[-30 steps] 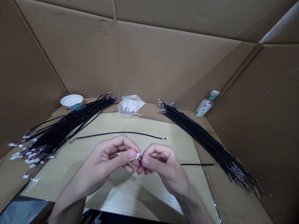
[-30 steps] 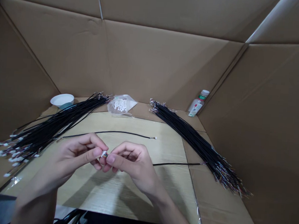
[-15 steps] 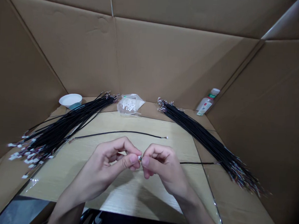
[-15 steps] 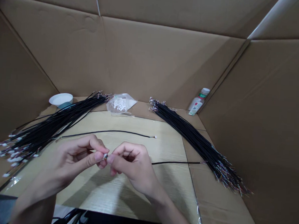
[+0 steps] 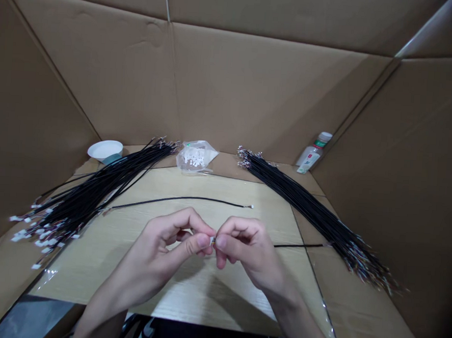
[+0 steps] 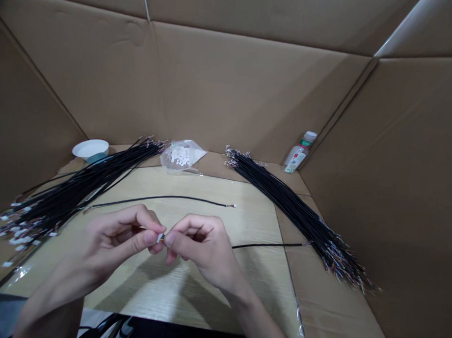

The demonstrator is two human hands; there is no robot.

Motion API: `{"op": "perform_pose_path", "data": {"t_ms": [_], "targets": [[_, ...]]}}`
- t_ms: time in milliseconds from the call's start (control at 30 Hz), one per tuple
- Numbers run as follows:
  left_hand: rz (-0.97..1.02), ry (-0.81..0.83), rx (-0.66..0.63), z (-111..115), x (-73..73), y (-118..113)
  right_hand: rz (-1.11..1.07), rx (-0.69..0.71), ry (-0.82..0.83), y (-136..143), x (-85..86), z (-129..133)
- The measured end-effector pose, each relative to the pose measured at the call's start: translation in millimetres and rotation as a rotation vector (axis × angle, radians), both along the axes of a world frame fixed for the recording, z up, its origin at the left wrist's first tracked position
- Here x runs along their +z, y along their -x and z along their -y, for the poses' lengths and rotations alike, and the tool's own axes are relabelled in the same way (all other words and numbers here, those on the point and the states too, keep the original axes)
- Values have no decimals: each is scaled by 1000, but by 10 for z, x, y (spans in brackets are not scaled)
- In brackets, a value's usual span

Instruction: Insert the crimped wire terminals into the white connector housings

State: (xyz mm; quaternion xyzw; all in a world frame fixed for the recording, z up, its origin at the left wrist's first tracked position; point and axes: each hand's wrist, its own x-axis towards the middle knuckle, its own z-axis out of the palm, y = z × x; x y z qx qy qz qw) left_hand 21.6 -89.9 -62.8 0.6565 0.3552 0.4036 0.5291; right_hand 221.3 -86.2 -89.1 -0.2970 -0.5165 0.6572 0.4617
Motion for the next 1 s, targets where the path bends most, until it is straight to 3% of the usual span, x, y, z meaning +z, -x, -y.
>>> {"op": "perform_pose_path", "data": {"t_ms": [233, 467, 633, 767, 1000], "targets": [[11, -17, 11, 8, -43, -29, 20, -13, 32, 4, 40, 24], [187, 19, 14, -37, 11, -116, -3, -92, -115, 18, 43, -15], [78, -89, 145, -60, 103, -25, 50, -86, -165, -72, 9, -28], [65, -130, 246, -80, 88, 96, 126, -180, -209, -134, -25, -27], [50, -104, 271, -113, 34, 145, 300, -293, -424, -31, 50, -78]]}}
